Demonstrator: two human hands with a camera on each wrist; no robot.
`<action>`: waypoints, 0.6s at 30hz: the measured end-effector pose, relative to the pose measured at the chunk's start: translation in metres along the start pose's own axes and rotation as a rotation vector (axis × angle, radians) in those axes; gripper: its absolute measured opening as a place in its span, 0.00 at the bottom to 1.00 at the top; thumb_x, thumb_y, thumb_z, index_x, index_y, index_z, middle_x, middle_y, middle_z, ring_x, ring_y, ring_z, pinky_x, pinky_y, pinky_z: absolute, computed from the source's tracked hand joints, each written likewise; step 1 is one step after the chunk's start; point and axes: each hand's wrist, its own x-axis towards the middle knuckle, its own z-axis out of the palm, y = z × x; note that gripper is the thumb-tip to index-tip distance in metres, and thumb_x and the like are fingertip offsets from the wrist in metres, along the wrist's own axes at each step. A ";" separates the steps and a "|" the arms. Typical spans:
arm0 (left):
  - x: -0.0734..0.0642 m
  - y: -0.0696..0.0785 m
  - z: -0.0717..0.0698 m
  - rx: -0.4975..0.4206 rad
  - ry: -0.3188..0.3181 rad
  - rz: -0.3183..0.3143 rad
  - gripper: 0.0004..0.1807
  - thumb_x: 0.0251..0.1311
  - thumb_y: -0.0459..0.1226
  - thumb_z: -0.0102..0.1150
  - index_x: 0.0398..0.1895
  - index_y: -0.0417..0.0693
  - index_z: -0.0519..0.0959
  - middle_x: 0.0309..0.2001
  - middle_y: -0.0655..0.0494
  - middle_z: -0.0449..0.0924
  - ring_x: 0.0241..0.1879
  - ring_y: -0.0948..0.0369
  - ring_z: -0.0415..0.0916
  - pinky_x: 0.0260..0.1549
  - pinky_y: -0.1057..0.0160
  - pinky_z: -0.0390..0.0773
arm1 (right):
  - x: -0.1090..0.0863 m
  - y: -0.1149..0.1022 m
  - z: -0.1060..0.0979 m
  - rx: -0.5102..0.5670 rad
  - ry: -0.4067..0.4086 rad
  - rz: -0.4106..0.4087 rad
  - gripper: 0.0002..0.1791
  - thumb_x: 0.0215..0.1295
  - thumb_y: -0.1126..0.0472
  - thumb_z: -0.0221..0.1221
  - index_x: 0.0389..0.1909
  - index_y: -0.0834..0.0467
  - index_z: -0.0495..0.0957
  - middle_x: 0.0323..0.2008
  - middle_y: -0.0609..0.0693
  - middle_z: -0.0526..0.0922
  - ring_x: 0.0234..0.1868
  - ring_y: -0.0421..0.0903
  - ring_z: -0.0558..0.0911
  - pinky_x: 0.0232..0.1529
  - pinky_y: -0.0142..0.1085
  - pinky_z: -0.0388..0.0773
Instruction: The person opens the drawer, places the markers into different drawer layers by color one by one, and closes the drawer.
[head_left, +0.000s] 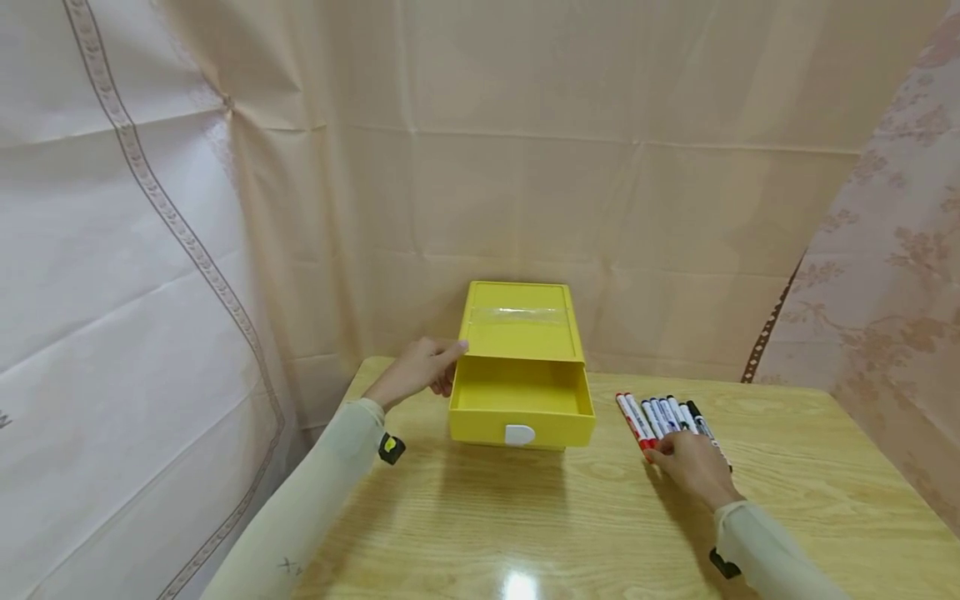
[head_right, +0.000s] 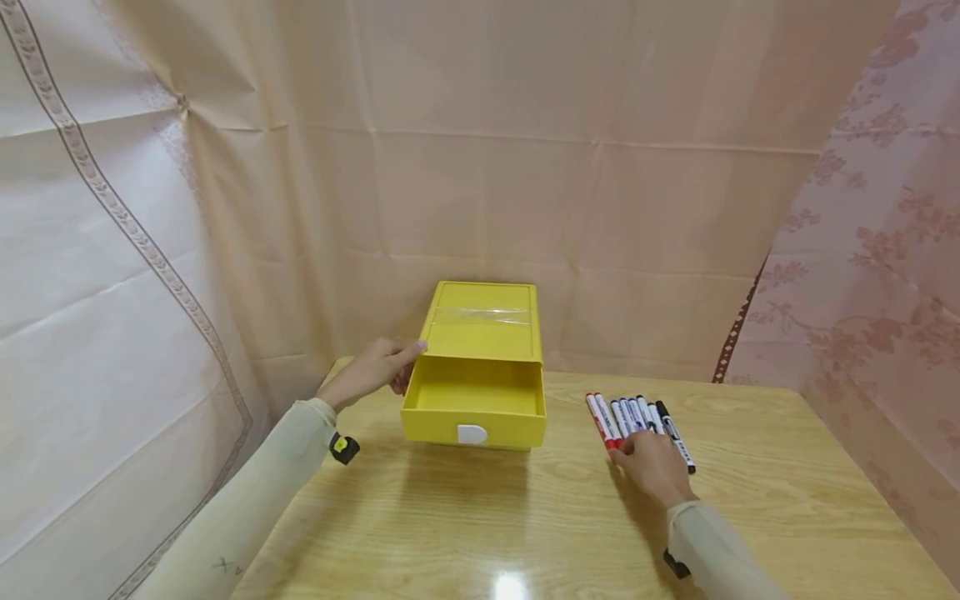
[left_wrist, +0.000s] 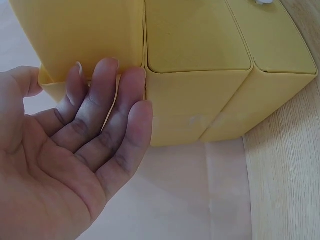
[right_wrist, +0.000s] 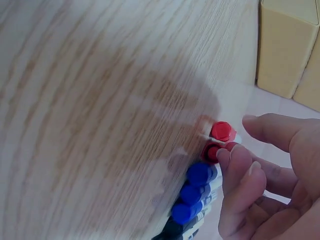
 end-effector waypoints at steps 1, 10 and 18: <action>0.000 0.000 0.000 0.004 -0.002 0.004 0.34 0.78 0.59 0.44 0.31 0.37 0.80 0.28 0.42 0.82 0.31 0.41 0.83 0.35 0.46 0.85 | 0.000 0.000 0.001 0.000 0.001 -0.002 0.11 0.65 0.54 0.68 0.25 0.52 0.86 0.21 0.44 0.76 0.24 0.45 0.70 0.22 0.38 0.63; 0.000 0.000 0.002 0.010 0.008 0.011 0.32 0.79 0.58 0.44 0.30 0.40 0.80 0.27 0.42 0.82 0.29 0.43 0.83 0.34 0.48 0.85 | 0.000 -0.002 0.003 -0.008 0.029 0.014 0.18 0.65 0.57 0.68 0.16 0.52 0.78 0.14 0.43 0.68 0.20 0.44 0.67 0.20 0.36 0.61; 0.001 0.002 0.001 0.019 0.004 0.001 0.31 0.80 0.56 0.44 0.28 0.43 0.79 0.27 0.43 0.82 0.28 0.44 0.83 0.34 0.45 0.85 | 0.000 -0.007 0.005 -0.015 0.025 0.026 0.21 0.63 0.59 0.68 0.13 0.53 0.74 0.14 0.43 0.66 0.19 0.43 0.66 0.19 0.35 0.60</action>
